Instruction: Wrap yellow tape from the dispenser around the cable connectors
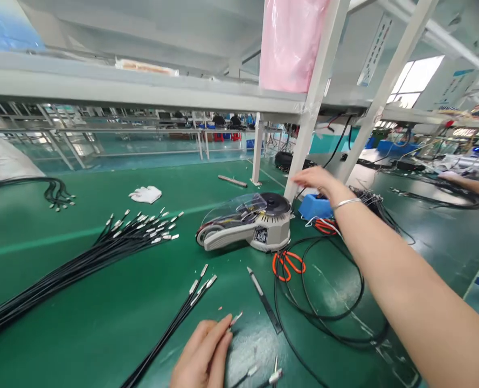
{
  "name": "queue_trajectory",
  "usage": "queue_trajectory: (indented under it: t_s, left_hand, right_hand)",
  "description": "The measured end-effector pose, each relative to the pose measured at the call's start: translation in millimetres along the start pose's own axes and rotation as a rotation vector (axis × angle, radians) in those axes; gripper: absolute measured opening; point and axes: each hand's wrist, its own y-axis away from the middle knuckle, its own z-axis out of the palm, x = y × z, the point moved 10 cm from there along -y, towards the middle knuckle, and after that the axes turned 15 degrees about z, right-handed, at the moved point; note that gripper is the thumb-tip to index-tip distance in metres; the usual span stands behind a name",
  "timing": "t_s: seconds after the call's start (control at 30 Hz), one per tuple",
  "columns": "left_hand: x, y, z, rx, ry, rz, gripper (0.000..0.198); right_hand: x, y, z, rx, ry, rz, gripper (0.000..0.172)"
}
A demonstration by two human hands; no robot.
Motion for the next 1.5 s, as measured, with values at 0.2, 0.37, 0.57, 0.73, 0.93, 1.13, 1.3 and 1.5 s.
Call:
queue_trajectory:
  t_s: [0.2, 0.37, 0.57, 0.73, 0.93, 1.13, 1.3, 1.5]
  left_hand:
    - [4.8, -1.8, -7.3, 0.039, 0.086, -0.197, 0.021]
    - [8.3, -1.1, -5.7, 0.046, 0.121, -0.233, 0.019]
    - [27.6, -4.2, -18.7, 0.116, 0.122, -0.141, 0.026]
    - [32.0, -2.8, -18.8, 0.114, 0.181, -0.172, 0.020]
    - [40.3, -3.1, -19.2, 0.130, 0.194, -0.114, 0.015]
    - [49.4, -0.7, -24.6, 0.198, 0.128, 0.026, 0.008]
    - [56.2, -0.5, -28.5, 0.221, 0.067, 0.119, 0.009]
    - [69.6, -2.8, -31.9, 0.230, 0.014, 0.259, 0.016]
  right_hand:
    - [70.0, 175.7, 42.9, -0.141, -0.430, -0.045, 0.032]
    - [158.9, 313.2, 161.8, -0.397, -0.701, 0.359, 0.036]
    - [155.6, 344.1, 190.8, -0.388, -0.854, 0.200, 0.037]
    - [147.9, 355.2, 185.6, -0.375, -0.868, 0.087, 0.035]
    - [142.7, 365.8, 189.2, -0.388, -0.906, 0.043, 0.039]
    - [142.1, 365.5, 195.4, -0.400, -0.933, 0.031, 0.040]
    - [139.8, 363.3, 192.4, -0.379, -0.914, 0.009, 0.039]
    - [138.4, 361.9, 191.4, -0.376, -0.903, 0.033, 0.037]
